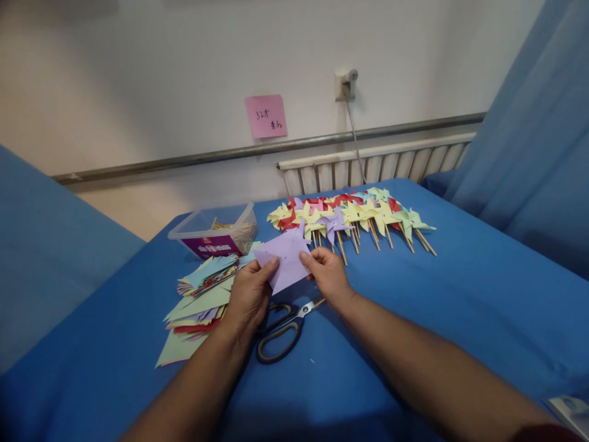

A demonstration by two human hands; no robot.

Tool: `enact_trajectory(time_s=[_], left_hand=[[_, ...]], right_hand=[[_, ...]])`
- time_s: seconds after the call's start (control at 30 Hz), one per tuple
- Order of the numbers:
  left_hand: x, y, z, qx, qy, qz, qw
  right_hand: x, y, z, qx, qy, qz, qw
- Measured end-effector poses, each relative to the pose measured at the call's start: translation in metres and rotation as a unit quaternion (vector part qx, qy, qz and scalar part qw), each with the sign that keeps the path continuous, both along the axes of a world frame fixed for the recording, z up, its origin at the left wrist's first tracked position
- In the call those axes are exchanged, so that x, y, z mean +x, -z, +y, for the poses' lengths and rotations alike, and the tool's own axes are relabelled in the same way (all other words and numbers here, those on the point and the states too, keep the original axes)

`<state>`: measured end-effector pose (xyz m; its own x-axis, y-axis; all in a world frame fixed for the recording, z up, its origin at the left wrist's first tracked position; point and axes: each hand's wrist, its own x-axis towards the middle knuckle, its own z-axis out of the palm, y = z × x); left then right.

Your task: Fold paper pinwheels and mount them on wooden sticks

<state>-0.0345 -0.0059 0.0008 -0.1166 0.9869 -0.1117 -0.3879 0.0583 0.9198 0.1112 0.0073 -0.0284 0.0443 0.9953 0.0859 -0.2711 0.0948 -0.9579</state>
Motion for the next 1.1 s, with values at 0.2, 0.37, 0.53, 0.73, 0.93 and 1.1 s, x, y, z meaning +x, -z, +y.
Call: enact_trajectory(time_s=[0.2, 0.37, 0.53, 0.73, 0.93, 1.1], left_hand=[[0.004, -0.007, -0.002, -0.003, 0.017, -0.024, 1.0], [0.002, -0.008, -0.004, -0.002, 0.029, -0.03, 0.999], [0.002, -0.005, -0.005, 0.0, 0.042, -0.014, 0.999], [0.002, -0.006, -0.003, -0.006, 0.029, -0.051, 0.998], [0.0, -0.009, 0.0, -0.035, 0.0, -0.096, 0.995], [-0.001, -0.011, 0.001, -0.048, -0.011, -0.134, 0.99]], right_hand=[[0.0, -0.005, -0.004, 0.012, -0.006, -0.012, 1.0], [0.0, -0.002, -0.002, 0.02, -0.013, -0.026, 0.999], [0.002, 0.003, 0.0, 0.037, -0.028, -0.056, 0.997], [0.006, 0.004, 0.002, 0.036, -0.01, -0.037, 0.999], [0.011, 0.004, 0.006, 0.105, 0.137, -0.053, 0.984], [0.01, -0.01, -0.013, 0.324, 0.141, -0.293, 0.889]])
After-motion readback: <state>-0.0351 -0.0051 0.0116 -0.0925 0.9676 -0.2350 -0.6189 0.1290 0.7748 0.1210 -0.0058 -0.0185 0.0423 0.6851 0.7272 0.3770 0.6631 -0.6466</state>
